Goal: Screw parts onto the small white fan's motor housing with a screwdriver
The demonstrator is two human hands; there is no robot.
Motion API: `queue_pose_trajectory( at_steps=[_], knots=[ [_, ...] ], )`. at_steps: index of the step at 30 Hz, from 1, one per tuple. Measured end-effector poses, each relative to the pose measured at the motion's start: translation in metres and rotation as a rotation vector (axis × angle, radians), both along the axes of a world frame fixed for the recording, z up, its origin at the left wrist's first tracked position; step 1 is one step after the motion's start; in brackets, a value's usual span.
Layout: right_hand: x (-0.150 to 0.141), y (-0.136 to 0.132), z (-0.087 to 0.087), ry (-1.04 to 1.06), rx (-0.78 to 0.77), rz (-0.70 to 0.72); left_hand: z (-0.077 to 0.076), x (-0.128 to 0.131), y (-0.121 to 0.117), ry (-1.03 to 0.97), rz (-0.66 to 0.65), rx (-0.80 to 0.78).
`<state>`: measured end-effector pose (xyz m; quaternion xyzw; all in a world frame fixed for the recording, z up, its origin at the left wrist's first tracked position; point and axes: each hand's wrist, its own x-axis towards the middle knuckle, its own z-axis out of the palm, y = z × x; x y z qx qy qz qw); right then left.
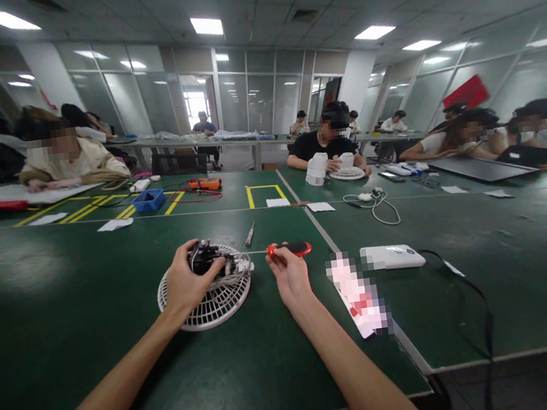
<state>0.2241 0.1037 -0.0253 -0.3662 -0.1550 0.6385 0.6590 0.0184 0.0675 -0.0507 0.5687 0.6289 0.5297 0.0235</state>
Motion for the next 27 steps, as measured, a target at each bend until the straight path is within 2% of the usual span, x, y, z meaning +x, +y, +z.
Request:
queue_pose_trajectory(
  at_steps=[7,21,27],
  knots=[
    [-0.0009,0.0001,0.0004,0.007,-0.026,-0.006,-0.0006,-0.0005,0.0005,0.01,-0.001,0.004],
    [0.002,0.0046,-0.0048,0.013,0.036,-0.016,0.0011,-0.0003,-0.0005,-0.006,-0.006,-0.014],
    [-0.0016,0.003,-0.001,0.049,-0.009,-0.013,0.0003,-0.0002,-0.0002,0.002,-0.011,0.016]
  ],
)
